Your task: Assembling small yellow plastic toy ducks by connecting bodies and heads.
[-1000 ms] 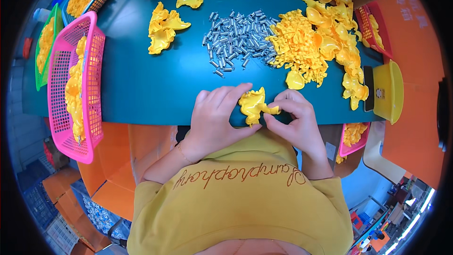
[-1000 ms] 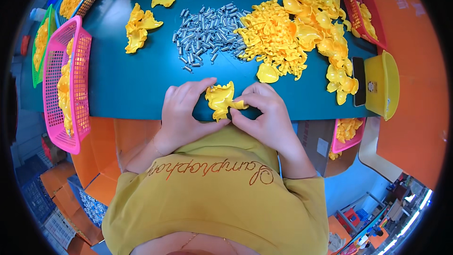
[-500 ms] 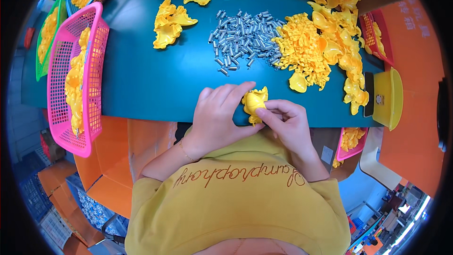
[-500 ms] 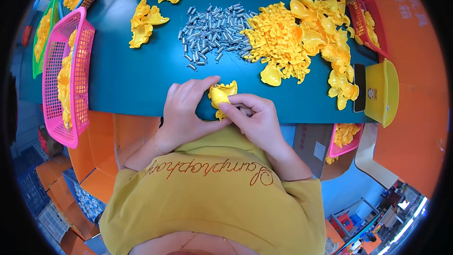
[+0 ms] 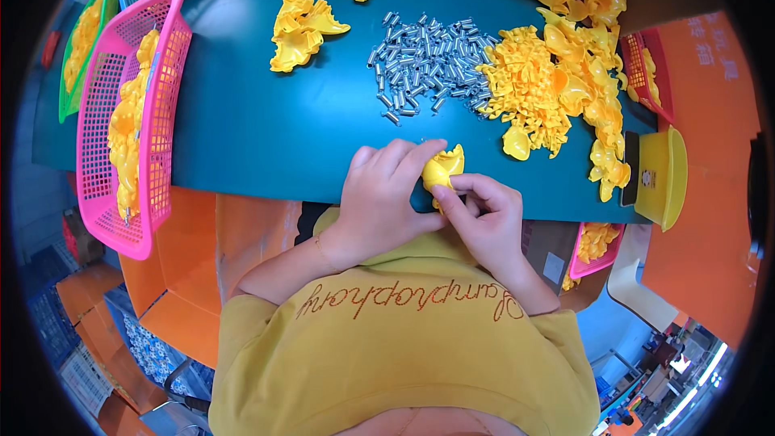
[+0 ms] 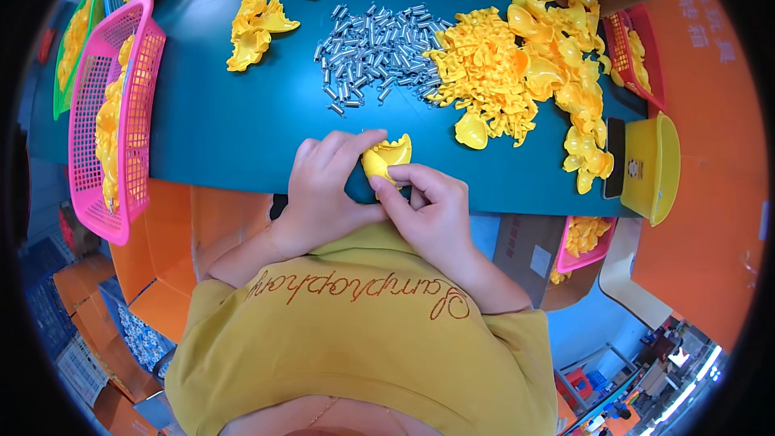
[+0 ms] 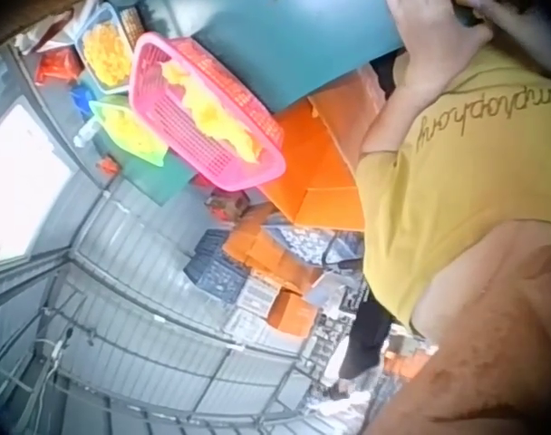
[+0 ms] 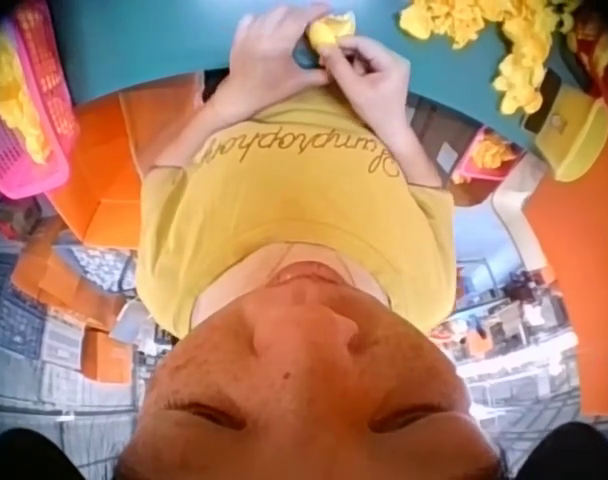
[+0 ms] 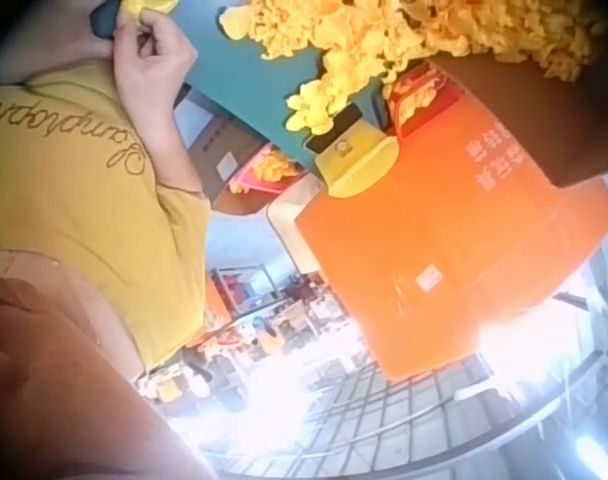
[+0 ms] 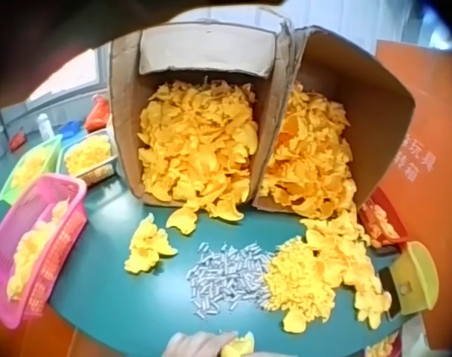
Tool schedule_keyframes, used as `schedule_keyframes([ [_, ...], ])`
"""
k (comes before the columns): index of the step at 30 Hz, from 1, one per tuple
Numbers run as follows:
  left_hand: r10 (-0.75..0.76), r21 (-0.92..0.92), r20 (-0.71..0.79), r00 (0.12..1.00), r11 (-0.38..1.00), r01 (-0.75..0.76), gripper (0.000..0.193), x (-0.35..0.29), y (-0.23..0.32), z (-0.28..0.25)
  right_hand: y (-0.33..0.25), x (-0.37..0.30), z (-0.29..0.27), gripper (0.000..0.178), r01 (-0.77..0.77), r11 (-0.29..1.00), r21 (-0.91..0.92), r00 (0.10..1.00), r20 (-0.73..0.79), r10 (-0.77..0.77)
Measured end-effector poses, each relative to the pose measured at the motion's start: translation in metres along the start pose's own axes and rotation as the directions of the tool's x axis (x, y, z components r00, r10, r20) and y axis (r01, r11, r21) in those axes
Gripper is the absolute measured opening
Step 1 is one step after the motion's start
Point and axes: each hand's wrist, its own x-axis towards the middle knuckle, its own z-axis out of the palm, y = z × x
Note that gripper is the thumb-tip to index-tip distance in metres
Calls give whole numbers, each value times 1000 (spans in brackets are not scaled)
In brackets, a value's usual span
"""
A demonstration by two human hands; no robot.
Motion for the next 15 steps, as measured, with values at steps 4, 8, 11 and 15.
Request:
schedule_keyframes([
  [4, 5, -16, -22, 1000, 1000, -5, 76, 0, -2, -1, -3, 6, 3, 15, 77, 997, -18, 997, -22, -78],
  [8, 10, -44, 24, 1000, 999, -9, 80, 1, -3, -6, -8, 5, 6, 19, 216, 950, -227, 973, -37, -230],
  [11, 47, -68, 78, 996, 997, -42, 85, 1, -7, -9, -14, 3, 3, 21, 305, 850, -430, 950, 75, -303],
  [15, 32, -100, 146, 989, 995, -17, 88, 2, -5, -17, -22, 24, -32, 18, 173, 979, -108, 970, 194, -150],
])
